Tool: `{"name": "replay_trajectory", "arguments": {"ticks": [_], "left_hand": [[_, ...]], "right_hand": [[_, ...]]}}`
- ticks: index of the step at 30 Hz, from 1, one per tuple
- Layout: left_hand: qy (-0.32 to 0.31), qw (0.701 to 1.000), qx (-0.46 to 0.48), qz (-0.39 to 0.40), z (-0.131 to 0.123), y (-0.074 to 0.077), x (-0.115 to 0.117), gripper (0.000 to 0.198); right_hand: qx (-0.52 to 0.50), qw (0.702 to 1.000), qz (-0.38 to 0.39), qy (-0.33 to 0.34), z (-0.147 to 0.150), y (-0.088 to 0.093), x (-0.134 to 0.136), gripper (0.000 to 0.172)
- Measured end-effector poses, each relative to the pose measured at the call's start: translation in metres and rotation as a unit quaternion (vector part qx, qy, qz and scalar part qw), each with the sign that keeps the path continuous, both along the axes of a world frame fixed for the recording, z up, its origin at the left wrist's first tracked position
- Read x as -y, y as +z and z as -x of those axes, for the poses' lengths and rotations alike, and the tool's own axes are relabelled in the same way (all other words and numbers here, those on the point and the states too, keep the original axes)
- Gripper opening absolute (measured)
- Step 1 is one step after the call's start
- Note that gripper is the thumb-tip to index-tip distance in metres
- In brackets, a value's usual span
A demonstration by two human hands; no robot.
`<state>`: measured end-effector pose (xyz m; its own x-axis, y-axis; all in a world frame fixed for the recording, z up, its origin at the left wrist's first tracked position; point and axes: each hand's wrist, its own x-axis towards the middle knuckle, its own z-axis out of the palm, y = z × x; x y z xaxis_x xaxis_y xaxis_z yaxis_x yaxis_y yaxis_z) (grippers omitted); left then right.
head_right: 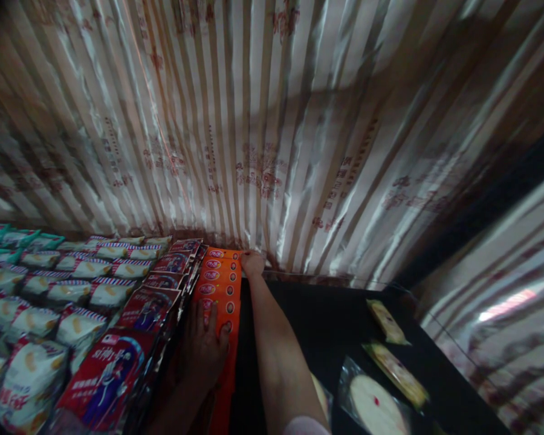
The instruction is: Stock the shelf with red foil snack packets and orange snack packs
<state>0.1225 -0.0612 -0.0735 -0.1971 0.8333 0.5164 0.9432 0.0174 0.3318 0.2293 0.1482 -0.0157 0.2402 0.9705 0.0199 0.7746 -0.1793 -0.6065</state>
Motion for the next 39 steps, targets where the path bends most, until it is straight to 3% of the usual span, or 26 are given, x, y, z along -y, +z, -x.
{"name": "replay_trajectory", "arguments": {"ticks": [14,22,25,28,30,32,34,39], "left_hand": [[0.008,1.000,-0.005,-0.012,-0.001,-0.006,-0.002,0.047],[0.003,1.000,0.009,0.005,-0.001,-0.003,-0.002,0.048],[0.003,1.000,0.014,0.004,-0.002,-0.002,-0.002,0.048],[0.001,1.000,0.015,0.001,-0.002,-0.003,-0.002,0.047],[-0.001,1.000,0.008,0.002,-0.001,-0.003,-0.001,0.045],[-0.005,1.000,0.000,0.004,0.000,-0.003,-0.001,0.045],[-0.006,1.000,-0.009,0.006,0.000,-0.002,0.000,0.046],[-0.008,1.000,-0.028,-0.003,0.001,0.001,0.000,0.045]], "right_hand": [[0.031,0.998,0.002,-0.048,0.011,-0.002,0.004,0.031],[0.069,0.997,-0.033,-0.018,0.012,0.005,0.014,0.032],[0.101,0.987,-0.116,0.054,0.014,0.010,0.026,0.034],[0.121,0.944,-0.197,0.235,0.022,0.010,0.040,0.032],[0.122,0.907,-0.203,0.348,0.031,0.006,0.048,0.033],[0.134,0.881,-0.187,0.413,0.042,0.003,0.056,0.035],[0.153,0.878,-0.161,0.424,0.051,-0.001,0.061,0.040],[0.172,0.907,-0.086,0.375,0.063,-0.006,0.070,0.050]]}}
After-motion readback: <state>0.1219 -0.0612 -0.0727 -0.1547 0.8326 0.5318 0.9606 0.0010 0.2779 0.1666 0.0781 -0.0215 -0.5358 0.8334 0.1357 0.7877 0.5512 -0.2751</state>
